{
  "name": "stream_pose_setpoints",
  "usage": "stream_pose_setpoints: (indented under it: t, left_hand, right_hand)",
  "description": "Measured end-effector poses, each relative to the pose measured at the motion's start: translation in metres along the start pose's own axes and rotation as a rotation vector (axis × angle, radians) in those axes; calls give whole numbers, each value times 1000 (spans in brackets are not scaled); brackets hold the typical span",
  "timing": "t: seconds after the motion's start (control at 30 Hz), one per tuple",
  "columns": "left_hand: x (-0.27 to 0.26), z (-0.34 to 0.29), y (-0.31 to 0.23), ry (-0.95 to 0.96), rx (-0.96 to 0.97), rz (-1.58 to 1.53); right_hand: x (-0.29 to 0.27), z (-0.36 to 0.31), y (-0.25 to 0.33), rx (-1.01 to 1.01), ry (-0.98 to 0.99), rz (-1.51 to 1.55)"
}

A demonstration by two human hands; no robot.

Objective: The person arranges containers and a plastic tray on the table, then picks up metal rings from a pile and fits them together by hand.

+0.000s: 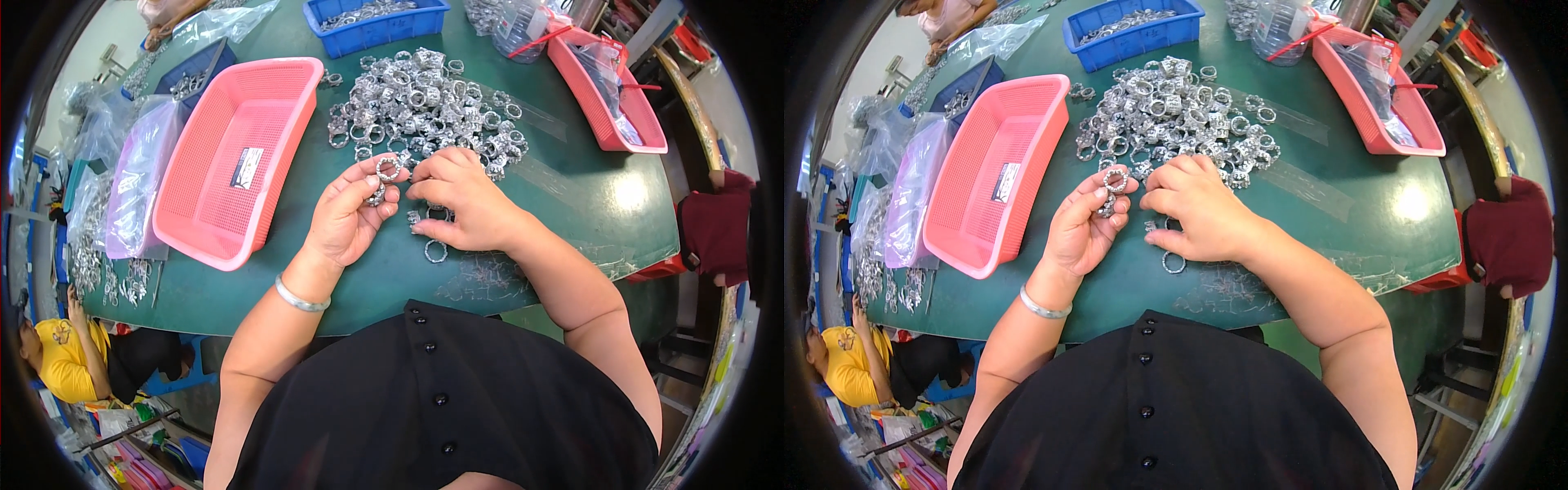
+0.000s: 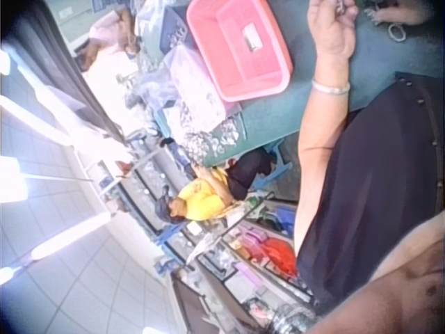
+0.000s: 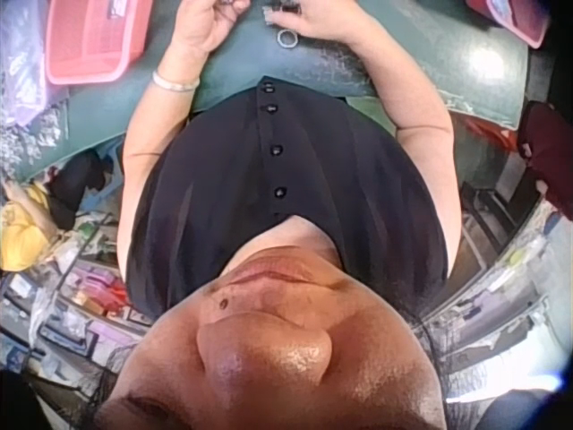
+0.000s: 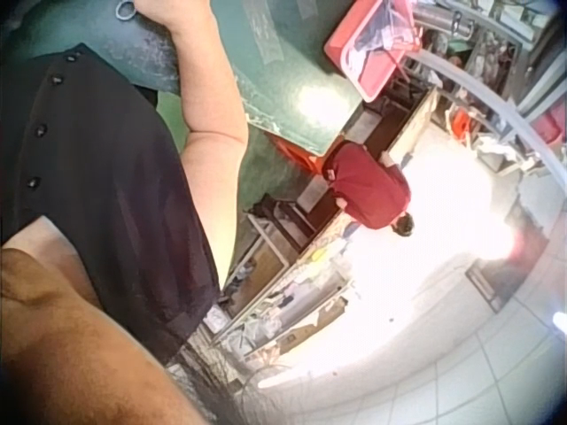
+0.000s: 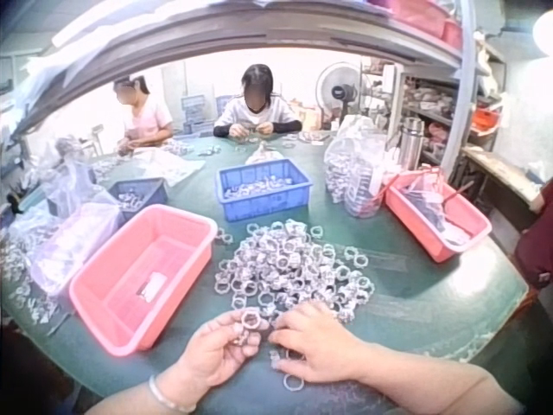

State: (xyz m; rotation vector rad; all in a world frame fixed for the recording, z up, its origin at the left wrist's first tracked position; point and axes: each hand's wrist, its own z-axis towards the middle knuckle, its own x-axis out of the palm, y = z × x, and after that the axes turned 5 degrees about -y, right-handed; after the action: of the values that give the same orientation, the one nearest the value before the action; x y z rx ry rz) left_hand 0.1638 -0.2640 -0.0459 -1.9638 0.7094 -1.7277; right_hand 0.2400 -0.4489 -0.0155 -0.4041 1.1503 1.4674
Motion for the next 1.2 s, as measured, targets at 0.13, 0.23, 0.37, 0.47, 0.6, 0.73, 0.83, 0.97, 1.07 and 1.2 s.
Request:
stream_pose_setpoints:
  t: [0.13, 0.23, 0.37, 0.47, 0.6, 0.73, 0.83, 0.97, 1.07, 1.2]
  left_hand:
    - [-1, 0, 0, -2, -5, -22]
    - [-2, 1, 0, -4, -9, -39]
    - [-2, 2, 0, 1, -17, -52]
    - [-4, 2, -1, 14, -17, -57]
    - [-8, 2, -1, 22, -21, -61]
    - [-6, 1, -3, 26, -32, -83]
    - [0, -1, -7, 19, -47, -129]
    - [-1, -1, -7, 43, -31, -161]
    - [-12, -1, -5, 76, -30, -141]
    - [-10, -1, -1, 33, -49, -88]
  right_hand:
    - [-1, -1, 3, -32, 56, -82]
    - [0, -1, 4, -29, 77, -133]
    - [0, -1, 4, -26, 100, -124]
    - [0, -1, 4, -32, 98, -116]
    - [2, -1, 2, -28, 30, -61]
    - [3, 0, -2, -25, -17, -9]
    - [2, 1, -3, 13, -83, 79]
    - [6, -2, -1, 186, -129, 377]
    - [4, -1, 3, 250, -148, 475]
    - [4, -1, 0, 231, -172, 468]
